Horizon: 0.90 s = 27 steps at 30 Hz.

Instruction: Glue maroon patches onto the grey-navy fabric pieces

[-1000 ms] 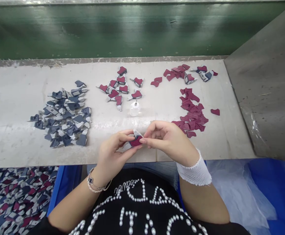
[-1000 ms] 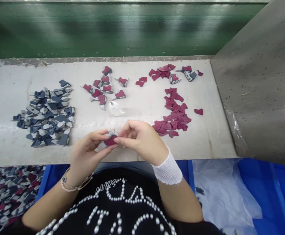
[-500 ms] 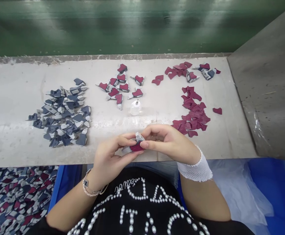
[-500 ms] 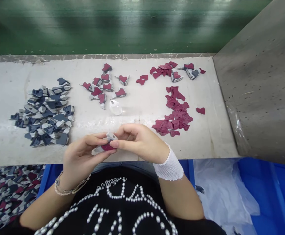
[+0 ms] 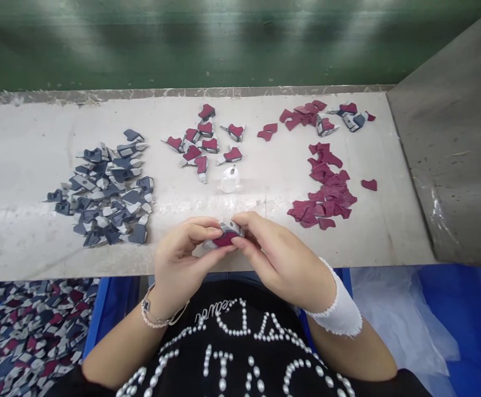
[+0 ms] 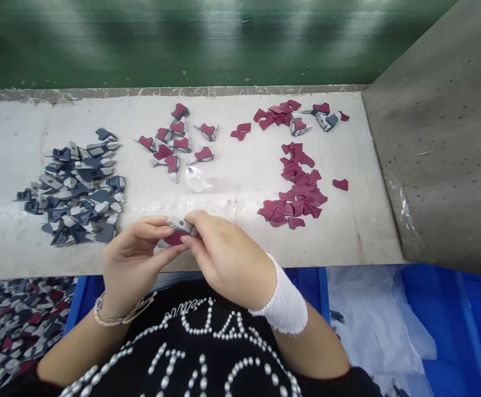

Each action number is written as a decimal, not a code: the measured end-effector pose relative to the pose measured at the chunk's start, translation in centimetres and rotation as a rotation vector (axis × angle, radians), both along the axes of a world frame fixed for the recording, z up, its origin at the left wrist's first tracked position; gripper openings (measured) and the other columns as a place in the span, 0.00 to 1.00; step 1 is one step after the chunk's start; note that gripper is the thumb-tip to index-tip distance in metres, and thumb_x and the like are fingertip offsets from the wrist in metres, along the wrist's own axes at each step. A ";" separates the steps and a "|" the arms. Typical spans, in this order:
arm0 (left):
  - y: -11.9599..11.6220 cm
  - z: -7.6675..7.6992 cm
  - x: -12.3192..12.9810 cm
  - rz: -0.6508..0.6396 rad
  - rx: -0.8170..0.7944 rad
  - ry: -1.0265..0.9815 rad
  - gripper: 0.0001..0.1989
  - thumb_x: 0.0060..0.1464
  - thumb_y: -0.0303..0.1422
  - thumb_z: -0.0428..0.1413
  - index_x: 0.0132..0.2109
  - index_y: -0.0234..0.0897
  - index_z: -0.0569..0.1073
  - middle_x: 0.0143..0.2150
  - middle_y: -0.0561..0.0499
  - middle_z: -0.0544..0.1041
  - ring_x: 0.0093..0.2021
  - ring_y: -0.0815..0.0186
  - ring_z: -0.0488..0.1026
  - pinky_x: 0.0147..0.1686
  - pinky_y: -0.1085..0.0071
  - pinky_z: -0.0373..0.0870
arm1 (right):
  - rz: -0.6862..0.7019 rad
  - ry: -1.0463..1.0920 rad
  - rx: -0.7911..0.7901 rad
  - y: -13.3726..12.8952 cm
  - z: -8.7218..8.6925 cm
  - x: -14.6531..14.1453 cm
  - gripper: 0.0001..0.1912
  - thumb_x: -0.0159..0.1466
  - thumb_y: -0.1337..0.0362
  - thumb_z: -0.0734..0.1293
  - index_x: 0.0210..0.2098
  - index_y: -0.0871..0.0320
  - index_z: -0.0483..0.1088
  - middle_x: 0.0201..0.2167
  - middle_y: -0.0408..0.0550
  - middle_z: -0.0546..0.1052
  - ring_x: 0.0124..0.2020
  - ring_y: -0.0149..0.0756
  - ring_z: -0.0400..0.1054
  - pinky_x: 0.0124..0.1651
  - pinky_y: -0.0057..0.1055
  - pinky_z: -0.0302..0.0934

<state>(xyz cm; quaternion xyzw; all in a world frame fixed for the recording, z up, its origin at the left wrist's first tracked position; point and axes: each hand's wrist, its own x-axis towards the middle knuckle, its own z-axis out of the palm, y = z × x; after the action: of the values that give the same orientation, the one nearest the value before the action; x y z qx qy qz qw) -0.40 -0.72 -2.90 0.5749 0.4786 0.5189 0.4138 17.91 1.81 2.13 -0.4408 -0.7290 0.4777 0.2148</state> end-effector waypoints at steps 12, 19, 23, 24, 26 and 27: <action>0.7 1.5 -1.3 -0.181 -0.145 0.330 0.06 0.51 0.30 0.66 0.34 0.40 0.76 0.27 0.55 0.74 0.29 0.67 0.71 0.29 0.69 0.69 | 0.095 -0.137 0.126 -0.6 0.1 -0.3 0.09 0.71 0.73 0.56 0.45 0.59 0.65 0.37 0.49 0.73 0.39 0.39 0.66 0.40 0.36 0.62; 0.3 1.1 -1.1 -0.123 -0.146 0.199 0.10 0.47 0.30 0.70 0.31 0.40 0.75 0.26 0.56 0.75 0.27 0.68 0.70 0.26 0.69 0.68 | 0.164 -0.093 0.157 -0.6 1.0 0.4 0.13 0.69 0.77 0.57 0.48 0.60 0.68 0.38 0.50 0.74 0.38 0.39 0.64 0.40 0.35 0.62; 0.7 1.5 -1.5 -0.245 -0.177 0.115 0.08 0.49 0.26 0.68 0.36 0.41 0.78 0.32 0.53 0.80 0.32 0.66 0.76 0.32 0.69 0.74 | 0.165 -0.069 0.135 -0.4 1.0 0.7 0.12 0.70 0.74 0.58 0.48 0.61 0.69 0.38 0.50 0.75 0.38 0.39 0.65 0.40 0.35 0.63; 0.8 1.6 -1.6 -0.263 -0.175 0.110 0.09 0.49 0.25 0.67 0.36 0.41 0.78 0.33 0.53 0.80 0.33 0.65 0.76 0.33 0.69 0.75 | 0.169 -0.057 0.131 -0.4 1.0 0.7 0.12 0.70 0.74 0.58 0.49 0.61 0.69 0.39 0.51 0.75 0.38 0.39 0.65 0.41 0.35 0.63; 0.9 1.7 -1.7 -0.270 -0.166 0.115 0.10 0.49 0.22 0.66 0.36 0.41 0.77 0.33 0.53 0.80 0.33 0.65 0.77 0.33 0.69 0.75 | 0.183 -0.033 0.129 -0.3 1.0 0.8 0.12 0.70 0.74 0.58 0.49 0.61 0.69 0.40 0.50 0.75 0.39 0.38 0.65 0.42 0.34 0.63; 0.9 1.7 -1.8 -0.267 -0.160 0.116 0.10 0.49 0.22 0.66 0.35 0.41 0.77 0.32 0.54 0.80 0.32 0.66 0.76 0.33 0.69 0.75 | 0.193 -0.023 0.128 -0.3 1.0 0.8 0.12 0.71 0.74 0.58 0.50 0.60 0.69 0.40 0.50 0.75 0.40 0.38 0.65 0.42 0.34 0.63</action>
<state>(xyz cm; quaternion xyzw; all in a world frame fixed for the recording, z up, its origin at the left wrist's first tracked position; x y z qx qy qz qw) -2.17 0.16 -1.22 0.6276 0.4608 0.3852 0.4954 18.74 1.54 3.17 -0.3593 -0.7995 0.4437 0.1869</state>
